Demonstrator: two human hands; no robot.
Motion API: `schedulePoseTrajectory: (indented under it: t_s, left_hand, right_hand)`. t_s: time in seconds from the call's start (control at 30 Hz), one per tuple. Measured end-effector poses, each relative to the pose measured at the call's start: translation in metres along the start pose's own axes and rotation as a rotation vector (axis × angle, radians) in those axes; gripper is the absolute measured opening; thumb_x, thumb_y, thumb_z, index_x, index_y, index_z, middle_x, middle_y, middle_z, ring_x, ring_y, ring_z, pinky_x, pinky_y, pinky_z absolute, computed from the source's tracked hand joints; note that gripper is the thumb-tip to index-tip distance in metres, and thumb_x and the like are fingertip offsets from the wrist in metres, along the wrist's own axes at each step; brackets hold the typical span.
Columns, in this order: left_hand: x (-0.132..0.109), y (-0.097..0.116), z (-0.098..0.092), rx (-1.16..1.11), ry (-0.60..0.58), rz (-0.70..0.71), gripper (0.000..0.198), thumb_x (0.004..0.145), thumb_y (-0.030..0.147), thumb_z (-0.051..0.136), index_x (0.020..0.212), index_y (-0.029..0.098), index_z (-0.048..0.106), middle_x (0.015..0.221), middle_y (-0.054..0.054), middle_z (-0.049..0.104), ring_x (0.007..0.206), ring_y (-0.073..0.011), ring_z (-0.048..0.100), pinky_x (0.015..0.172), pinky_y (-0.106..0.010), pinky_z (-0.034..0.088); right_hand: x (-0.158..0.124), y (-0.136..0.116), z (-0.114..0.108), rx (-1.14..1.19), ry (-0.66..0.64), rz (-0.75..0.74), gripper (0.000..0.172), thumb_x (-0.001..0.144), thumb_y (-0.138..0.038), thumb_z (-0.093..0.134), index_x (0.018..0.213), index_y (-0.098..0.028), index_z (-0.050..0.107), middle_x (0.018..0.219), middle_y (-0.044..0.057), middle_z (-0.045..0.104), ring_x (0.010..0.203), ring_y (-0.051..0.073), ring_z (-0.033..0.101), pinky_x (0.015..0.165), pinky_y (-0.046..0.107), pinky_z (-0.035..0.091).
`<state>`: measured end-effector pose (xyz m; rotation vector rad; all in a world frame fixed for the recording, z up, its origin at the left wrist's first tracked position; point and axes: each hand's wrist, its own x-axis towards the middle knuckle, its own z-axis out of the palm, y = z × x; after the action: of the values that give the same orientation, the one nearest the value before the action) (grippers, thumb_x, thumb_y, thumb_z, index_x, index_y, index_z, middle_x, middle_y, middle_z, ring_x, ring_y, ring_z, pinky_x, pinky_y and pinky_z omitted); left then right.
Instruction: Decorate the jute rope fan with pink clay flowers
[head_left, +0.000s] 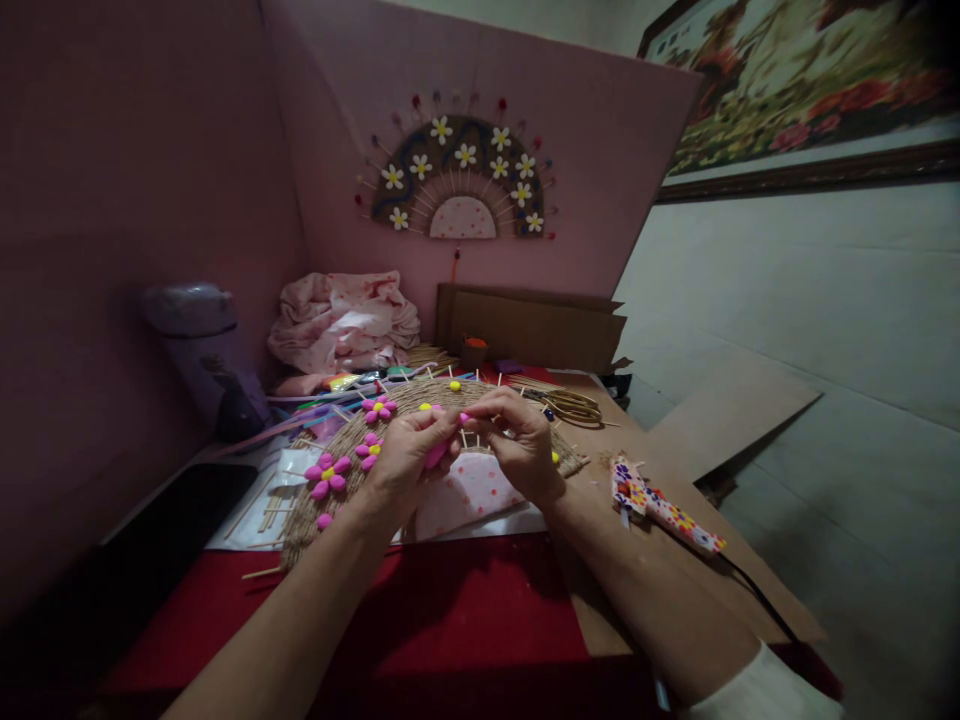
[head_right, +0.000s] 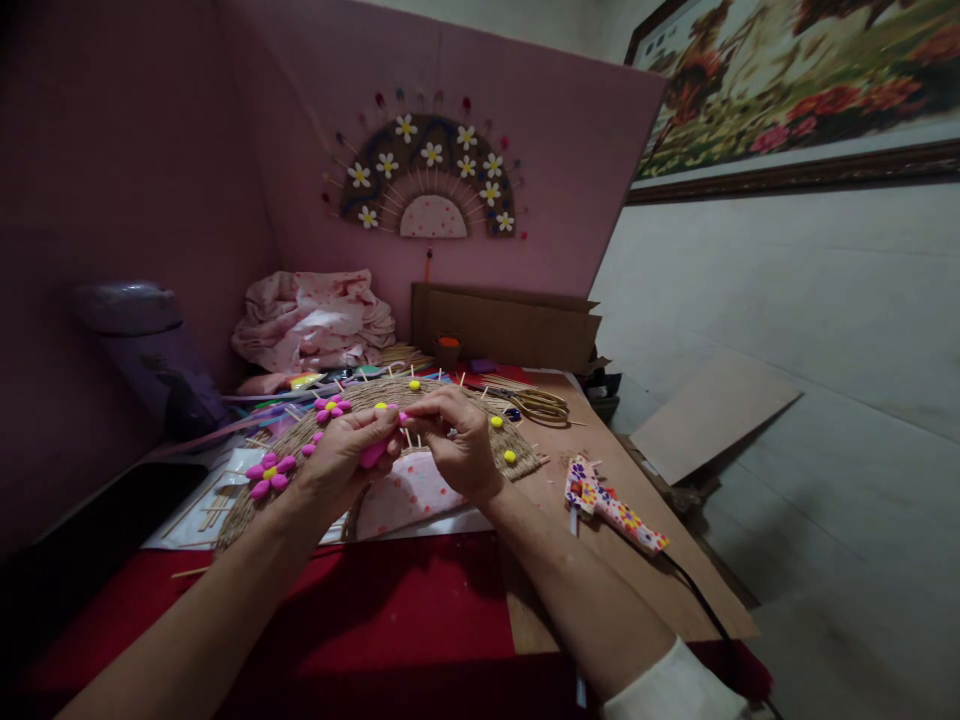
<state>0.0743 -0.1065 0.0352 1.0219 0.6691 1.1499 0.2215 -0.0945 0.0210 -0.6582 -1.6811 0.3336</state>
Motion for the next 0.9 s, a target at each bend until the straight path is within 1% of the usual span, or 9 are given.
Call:
schedulePoseTrajectory:
  t_s: [0.17, 0.3, 0.47, 0.6, 0.77, 0.9]
  left_hand:
    - [-0.0004, 0.0018, 0.0015, -0.006, 0.006, -0.004, 0.036, 0.059, 0.038, 0.079, 0.061, 0.012, 0.055, 0.048, 0.003, 0.051, 0.036, -0.0019, 0.035, 0.035, -0.015, 0.018]
    - [0.0001, 0.0011, 0.0018, -0.008, 0.031, -0.002, 0.036, 0.062, 0.043, 0.076, 0.068, 0.012, 0.058, 0.047, 0.003, 0.052, 0.035, -0.0029, 0.034, 0.034, -0.016, 0.017]
    - [-0.0002, 0.0002, 0.0003, 0.016, 0.007, 0.001, 0.036, 0.064, 0.04, 0.075, 0.058, 0.012, 0.054, 0.047, 0.002, 0.052, 0.035, -0.0021, 0.033, 0.035, -0.016, 0.018]
    - [-0.0012, 0.0012, 0.0004, 0.004, 0.018, 0.015, 0.033, 0.064, 0.036, 0.076, 0.06, 0.012, 0.055, 0.048, 0.003, 0.051, 0.038, -0.0021, 0.035, 0.036, -0.015, 0.019]
    - [-0.0012, 0.0014, 0.0008, 0.015, 0.019, 0.013, 0.03, 0.064, 0.035, 0.076, 0.064, 0.011, 0.057, 0.049, 0.003, 0.051, 0.039, -0.0023, 0.036, 0.037, -0.015, 0.021]
    - [-0.0004, 0.0, -0.0013, 0.005, 0.008, 0.004, 0.028, 0.065, 0.034, 0.075, 0.065, 0.012, 0.058, 0.049, 0.003, 0.051, 0.039, -0.0025, 0.036, 0.037, -0.015, 0.021]
  right_hand:
    - [0.0003, -0.0007, -0.0009, -0.032, -0.021, 0.007, 0.009, 0.078, -0.026, 0.067, 0.086, -0.021, 0.066, 0.081, 0.003, 0.061, 0.076, 0.015, 0.056, 0.061, 0.027, 0.045]
    - [0.0002, -0.0015, -0.0005, -0.044, -0.023, -0.003, 0.005, 0.08, -0.025, 0.065, 0.081, -0.02, 0.065, 0.079, 0.003, 0.06, 0.075, 0.015, 0.055, 0.062, 0.027, 0.045]
    - [-0.0012, -0.0012, -0.001, -0.067, -0.041, -0.019, 0.004, 0.082, -0.022, 0.063, 0.084, -0.02, 0.065, 0.081, 0.003, 0.06, 0.077, 0.015, 0.056, 0.064, 0.027, 0.045]
    - [-0.0021, 0.0, -0.0015, -0.068, -0.039, -0.002, 0.011, 0.083, -0.024, 0.062, 0.092, -0.02, 0.065, 0.087, 0.004, 0.062, 0.079, 0.015, 0.057, 0.066, 0.028, 0.045]
    - [-0.0009, -0.0005, -0.0002, -0.069, -0.032, -0.016, 0.004, 0.083, -0.023, 0.061, 0.083, -0.02, 0.064, 0.08, 0.003, 0.061, 0.078, 0.015, 0.057, 0.067, 0.029, 0.046]
    - [-0.0008, -0.0009, 0.0001, -0.056, -0.033, -0.027, 0.003, 0.083, -0.022, 0.061, 0.083, -0.02, 0.064, 0.079, 0.003, 0.06, 0.077, 0.015, 0.056, 0.065, 0.028, 0.045]
